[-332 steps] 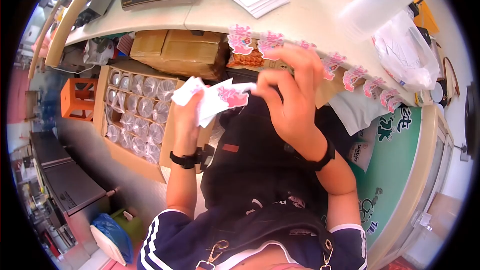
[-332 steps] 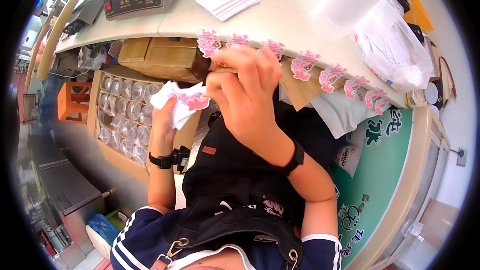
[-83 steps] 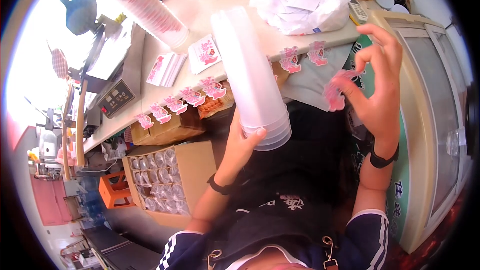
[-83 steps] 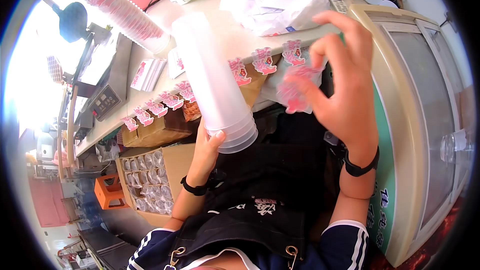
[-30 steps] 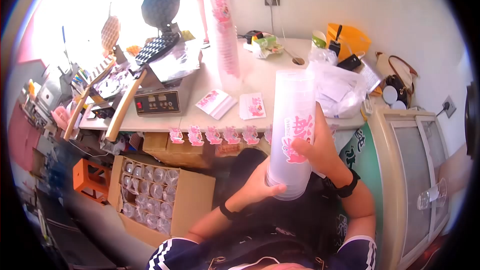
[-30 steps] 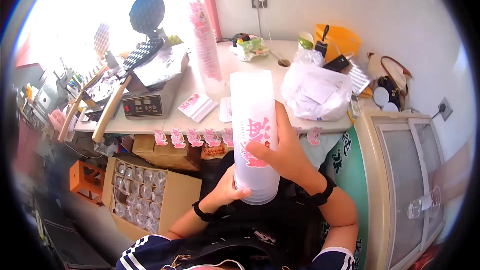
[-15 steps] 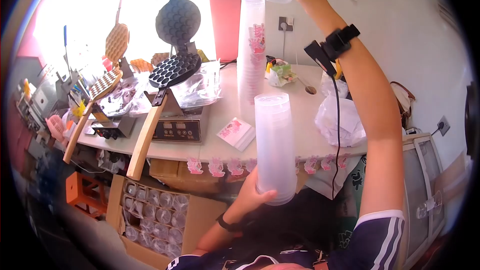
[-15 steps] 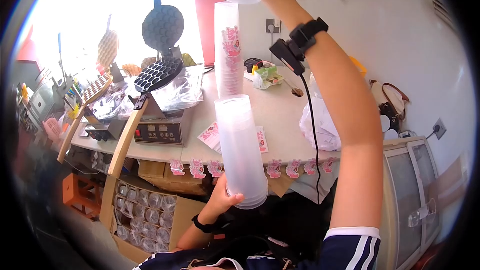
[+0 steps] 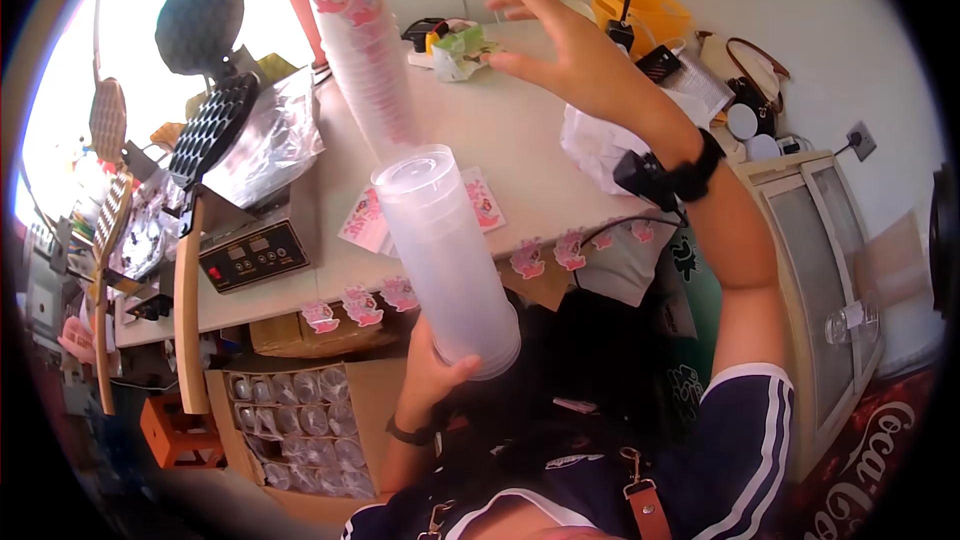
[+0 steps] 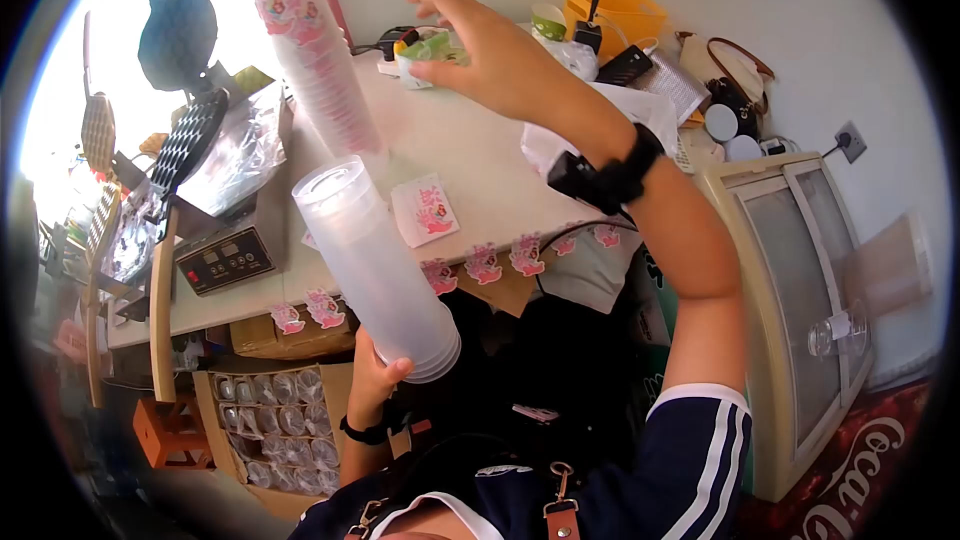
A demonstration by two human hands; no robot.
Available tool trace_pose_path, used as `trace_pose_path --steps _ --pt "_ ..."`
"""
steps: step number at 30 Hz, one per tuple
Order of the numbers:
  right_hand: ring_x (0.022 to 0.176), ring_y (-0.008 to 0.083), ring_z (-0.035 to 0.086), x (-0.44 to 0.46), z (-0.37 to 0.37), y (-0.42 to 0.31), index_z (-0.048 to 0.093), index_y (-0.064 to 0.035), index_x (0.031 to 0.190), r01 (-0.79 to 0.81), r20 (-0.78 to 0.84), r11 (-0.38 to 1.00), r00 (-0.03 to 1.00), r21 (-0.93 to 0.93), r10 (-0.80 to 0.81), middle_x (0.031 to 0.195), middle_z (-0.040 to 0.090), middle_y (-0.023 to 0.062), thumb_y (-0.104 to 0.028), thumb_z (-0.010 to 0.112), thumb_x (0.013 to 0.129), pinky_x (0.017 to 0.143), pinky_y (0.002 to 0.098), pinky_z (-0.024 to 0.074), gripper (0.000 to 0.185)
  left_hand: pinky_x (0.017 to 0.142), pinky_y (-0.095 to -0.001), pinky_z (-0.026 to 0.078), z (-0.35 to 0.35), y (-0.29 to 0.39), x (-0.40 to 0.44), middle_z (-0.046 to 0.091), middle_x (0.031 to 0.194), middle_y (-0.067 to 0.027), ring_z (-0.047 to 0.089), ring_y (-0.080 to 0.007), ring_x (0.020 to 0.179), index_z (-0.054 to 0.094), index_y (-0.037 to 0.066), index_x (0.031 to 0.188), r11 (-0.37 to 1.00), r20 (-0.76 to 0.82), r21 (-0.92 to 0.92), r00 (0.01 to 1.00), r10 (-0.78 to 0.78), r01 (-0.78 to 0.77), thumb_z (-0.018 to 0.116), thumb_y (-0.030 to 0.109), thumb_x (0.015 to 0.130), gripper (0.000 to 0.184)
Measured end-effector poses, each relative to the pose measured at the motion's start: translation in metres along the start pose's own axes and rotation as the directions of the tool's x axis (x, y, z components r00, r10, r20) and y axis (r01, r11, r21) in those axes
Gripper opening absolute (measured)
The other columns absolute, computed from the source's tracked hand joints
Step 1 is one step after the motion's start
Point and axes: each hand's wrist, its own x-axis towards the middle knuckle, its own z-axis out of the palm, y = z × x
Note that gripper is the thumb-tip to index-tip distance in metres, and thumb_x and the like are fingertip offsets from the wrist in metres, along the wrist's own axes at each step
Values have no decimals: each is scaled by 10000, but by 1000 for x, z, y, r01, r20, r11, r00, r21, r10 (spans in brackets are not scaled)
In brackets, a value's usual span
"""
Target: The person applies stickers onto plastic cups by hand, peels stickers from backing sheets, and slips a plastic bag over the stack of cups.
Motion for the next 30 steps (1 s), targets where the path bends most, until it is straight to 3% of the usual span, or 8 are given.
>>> trace_pose_path --steps 3,5,8,10,15,17,25,30 --pt "954 290 614 -109 -37 -9 654 -24 1091 -146 53 971 986 -191 159 1027 672 124 -177 682 848 863 398 476 289 978 -363 439 13 -9 8 581 1244 -130 562 -213 1143 433 -31 1353 999 62 -23 997 -42 43 816 482 701 914" --pt "905 299 617 -171 -45 -4 674 -14 1022 -295 61 931 947 -216 315 998 673 126 -144 679 847 836 392 479 219 978 -363 439 25 -13 13 576 1250 -132 559 -213 1146 425 -31 1359 997 72 -37 996 -58 61 818 484 695 928" --pt "893 289 622 -236 -62 -5 658 -18 1077 -461 98 841 858 -282 504 986 663 120 -122 684 843 811 366 485 258 980 -365 438 38 -21 17 567 1262 -136 554 -214 1152 415 -33 1368 991 90 39 987 -130 127 817 479 695 936" --pt "888 281 622 -259 -78 -23 639 -23 1127 -656 202 738 710 -160 675 981 652 112 -120 690 843 814 358 491 304 980 -367 437 46 -24 21 566 1259 -135 553 -216 1151 417 -32 1364 990 99 64 986 -135 129 816 480 694 934" --pt "964 279 600 -278 -79 -18 629 -40 1166 -723 284 691 660 -11 695 1035 640 99 -113 702 828 875 372 483 354 981 -368 433 64 -33 30 569 1245 -130 549 -214 1148 424 -31 1358 985 114 102 982 -150 139 810 489 696 926" --pt "1026 297 569 -278 -52 27 634 -50 1165 -436 -69 859 898 -268 435 1094 628 83 -116 713 808 910 388 462 371 980 -366 432 72 -33 34 569 1242 -129 548 -213 1146 426 -30 1356 987 118 93 983 -142 132 809 490 696 923" --pt "988 257 576 -288 5 105 681 -34 848 -306 -302 785 940 -538 160 1022 623 55 -54 742 681 811 399 448 180 1010 -373 402 80 -23 31 541 1285 -125 508 -211 1189 417 -23 1377 984 77 64 982 -170 165 800 493 718 920" --pt "978 268 579 -292 6 87 666 -41 813 -249 -292 709 954 -660 63 986 613 55 -56 745 685 834 395 451 150 1003 -366 406 76 -27 33 549 1271 -119 514 -208 1178 428 -19 1369 979 49 53 978 -201 199 797 485 732 892"
